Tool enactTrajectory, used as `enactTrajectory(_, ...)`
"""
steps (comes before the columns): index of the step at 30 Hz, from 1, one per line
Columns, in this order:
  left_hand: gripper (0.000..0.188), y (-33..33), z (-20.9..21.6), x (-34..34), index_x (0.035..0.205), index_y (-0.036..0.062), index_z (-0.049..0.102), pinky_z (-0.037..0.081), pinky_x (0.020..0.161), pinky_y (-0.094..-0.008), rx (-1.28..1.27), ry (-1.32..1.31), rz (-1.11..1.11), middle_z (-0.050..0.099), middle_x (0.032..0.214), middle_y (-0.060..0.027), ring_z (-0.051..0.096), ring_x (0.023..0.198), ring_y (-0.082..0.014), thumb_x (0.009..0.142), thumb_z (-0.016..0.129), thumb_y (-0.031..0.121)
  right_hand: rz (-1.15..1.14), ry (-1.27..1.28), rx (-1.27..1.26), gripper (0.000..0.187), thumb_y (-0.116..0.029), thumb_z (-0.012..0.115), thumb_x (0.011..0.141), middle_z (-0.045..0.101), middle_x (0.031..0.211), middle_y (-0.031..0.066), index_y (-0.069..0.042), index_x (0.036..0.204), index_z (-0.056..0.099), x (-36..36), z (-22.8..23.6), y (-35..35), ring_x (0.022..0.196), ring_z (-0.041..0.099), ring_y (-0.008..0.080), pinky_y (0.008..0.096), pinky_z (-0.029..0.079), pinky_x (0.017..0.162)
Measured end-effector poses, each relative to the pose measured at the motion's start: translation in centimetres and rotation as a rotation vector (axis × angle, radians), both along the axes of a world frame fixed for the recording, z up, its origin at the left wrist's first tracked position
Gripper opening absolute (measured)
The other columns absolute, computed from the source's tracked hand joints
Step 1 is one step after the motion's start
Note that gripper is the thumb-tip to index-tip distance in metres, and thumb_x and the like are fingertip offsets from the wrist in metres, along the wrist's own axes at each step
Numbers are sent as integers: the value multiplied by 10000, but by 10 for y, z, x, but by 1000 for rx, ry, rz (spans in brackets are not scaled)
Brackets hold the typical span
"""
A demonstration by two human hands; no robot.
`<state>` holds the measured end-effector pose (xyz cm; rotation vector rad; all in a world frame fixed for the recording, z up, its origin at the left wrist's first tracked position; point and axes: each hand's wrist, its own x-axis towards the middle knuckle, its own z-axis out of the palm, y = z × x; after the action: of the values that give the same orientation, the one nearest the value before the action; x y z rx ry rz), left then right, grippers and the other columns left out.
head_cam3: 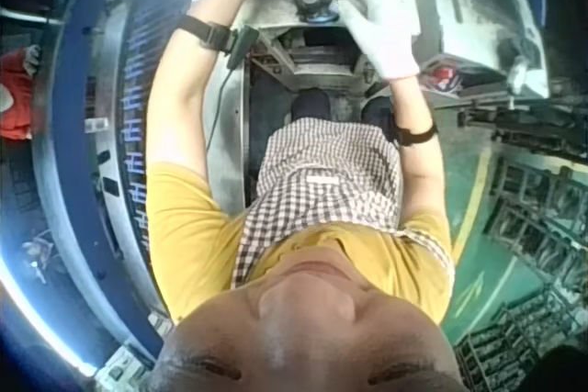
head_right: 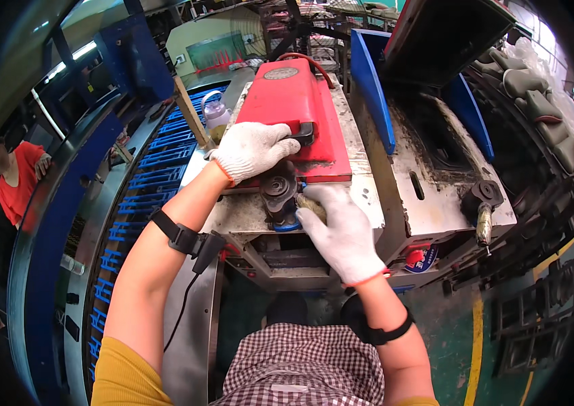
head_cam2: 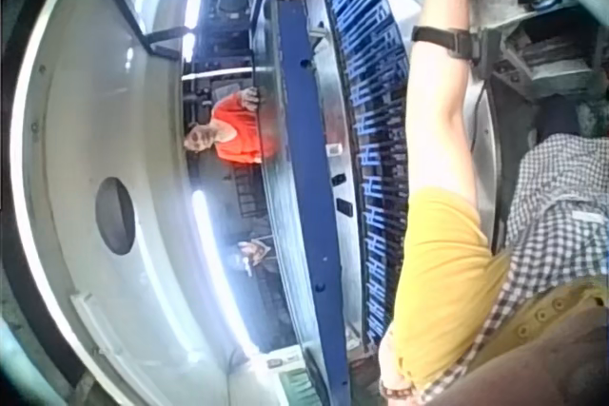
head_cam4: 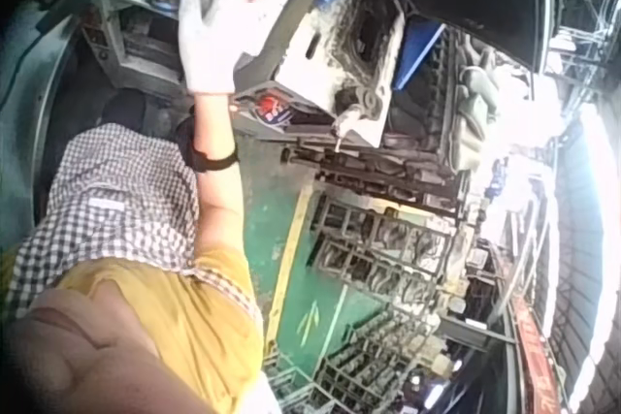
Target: Operating an industrial shoe lasting machine to shape and press footwear.
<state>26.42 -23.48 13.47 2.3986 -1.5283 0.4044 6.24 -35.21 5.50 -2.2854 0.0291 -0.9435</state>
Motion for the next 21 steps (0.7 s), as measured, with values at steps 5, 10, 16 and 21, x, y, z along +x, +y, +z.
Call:
enactTrajectory(5, 344, 11, -5, 9, 947, 144, 717, 544, 756, -490, -7, -14, -6, 706, 845, -168, 700, 843, -385, 965, 588, 462, 50, 219, 284, 326, -268, 679, 976, 730, 930, 211, -19, 1186, 683, 14, 9, 6, 897, 730, 334, 385, 556, 828)
enactTrajectory(10, 381, 10, 0, 1, 1004, 145, 715, 549, 790, -486, 65, 76, 59, 720, 896, -183, 707, 865, -390, 955, 580, 498, 419, 334, 398, 540, -211, 596, 1018, 652, 1337, 218, -74, 1522, 458, -6, -8, 53, 1190, 670, 333, 379, 503, 1011)
enactTrajectory(16, 441, 6, 17, -9, 1150, 133, 694, 544, 834, -479, 157, 123, 8, 731, 956, -202, 709, 927, -389, 916, 613, 498, 164, 159, 226, 592, -190, 723, 888, 702, 907, 180, -151, 1438, 507, 8, -34, 122, 789, 717, 369, 442, 570, 739)
enactTrajectory(21, 407, 1, 34, 5, 1026, 117, 754, 571, 797, -468, 104, -90, 30, 732, 863, -199, 724, 860, -384, 806, 678, 451, 195, 231, 112, 526, -235, 755, 863, 713, 888, 184, -154, 1353, 580, 7, -20, 111, 820, 714, 380, 438, 569, 743)
